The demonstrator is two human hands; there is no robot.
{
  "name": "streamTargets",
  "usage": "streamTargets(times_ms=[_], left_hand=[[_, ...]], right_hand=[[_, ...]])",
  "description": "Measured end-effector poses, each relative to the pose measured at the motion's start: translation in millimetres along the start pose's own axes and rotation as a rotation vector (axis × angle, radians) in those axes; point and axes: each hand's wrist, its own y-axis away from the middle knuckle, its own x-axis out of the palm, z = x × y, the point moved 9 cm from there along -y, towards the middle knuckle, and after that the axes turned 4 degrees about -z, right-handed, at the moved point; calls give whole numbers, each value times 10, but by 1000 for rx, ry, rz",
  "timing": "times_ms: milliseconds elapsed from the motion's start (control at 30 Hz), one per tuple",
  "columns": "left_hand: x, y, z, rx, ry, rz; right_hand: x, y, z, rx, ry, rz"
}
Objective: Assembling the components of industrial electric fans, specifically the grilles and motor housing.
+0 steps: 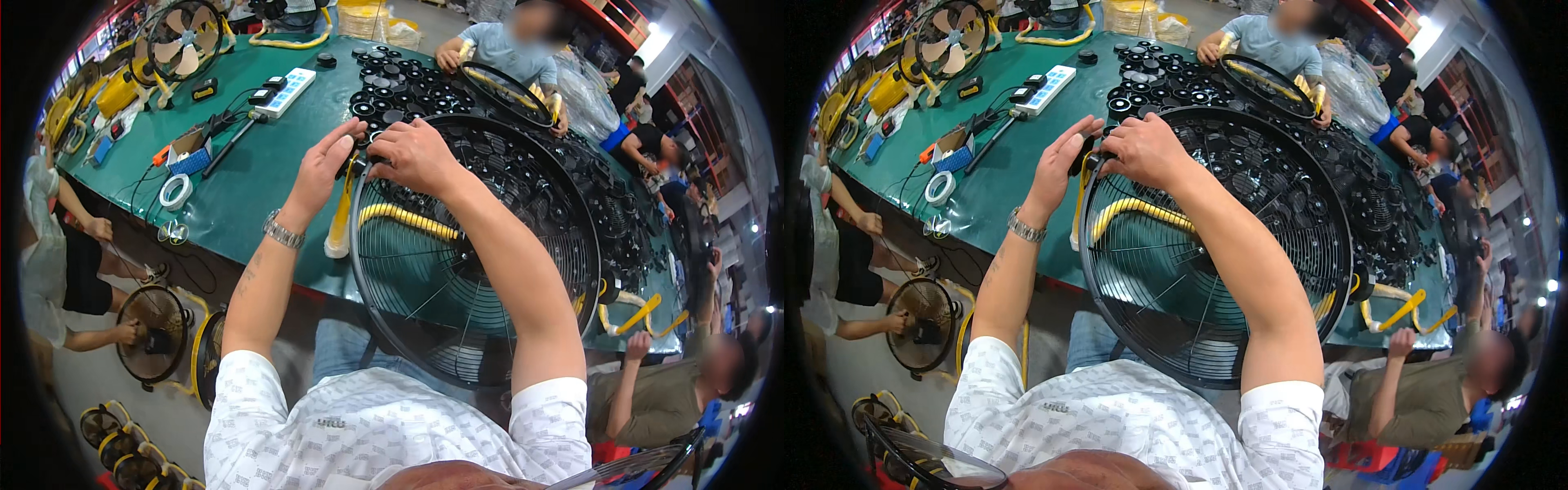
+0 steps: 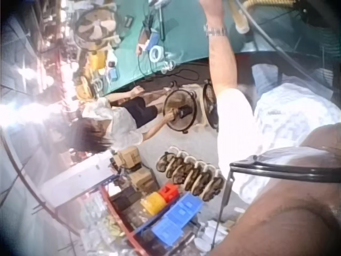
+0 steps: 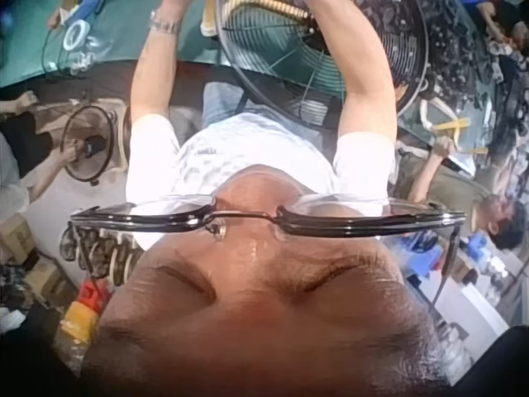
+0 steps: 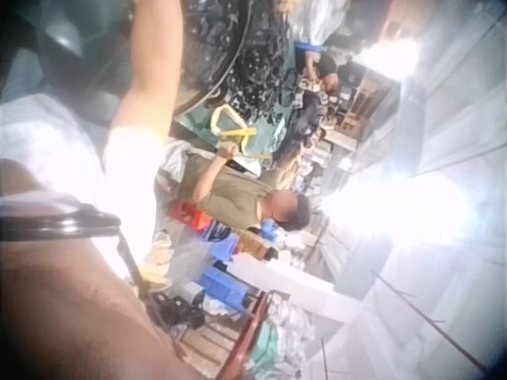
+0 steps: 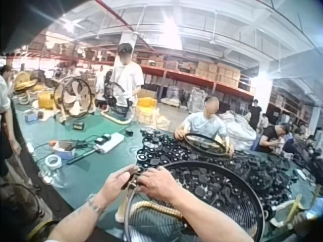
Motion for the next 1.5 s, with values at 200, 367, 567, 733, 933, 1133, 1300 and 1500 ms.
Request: streamTargets(times_ms=[200, 367, 567, 733, 933, 1133, 1300, 1500], left_hand=[[12, 162, -14, -125, 120, 60], [6, 73, 40, -240, 181, -112], [53, 146, 33, -9, 164, -134], [-74, 267, -14, -67, 142, -79], [-14, -4, 48, -213, 82, -167], [-192, 286, 365, -41, 276, -157], [-1257, 498, 1028, -385, -506, -441], [-358, -414, -326, -89, -333, -337]], right_hand=[[-5, 28, -16, 8, -22, -39], [-4, 15, -20, 44, -37, 26], [4, 28, -32, 71, -35, 63], [-11, 32, -16, 66, -54, 28], [23, 21, -21, 74, -49, 64], [21, 33, -44, 79, -33, 30], [19, 1, -6, 66, -39, 61], [35, 32, -31, 71, -18, 62]])
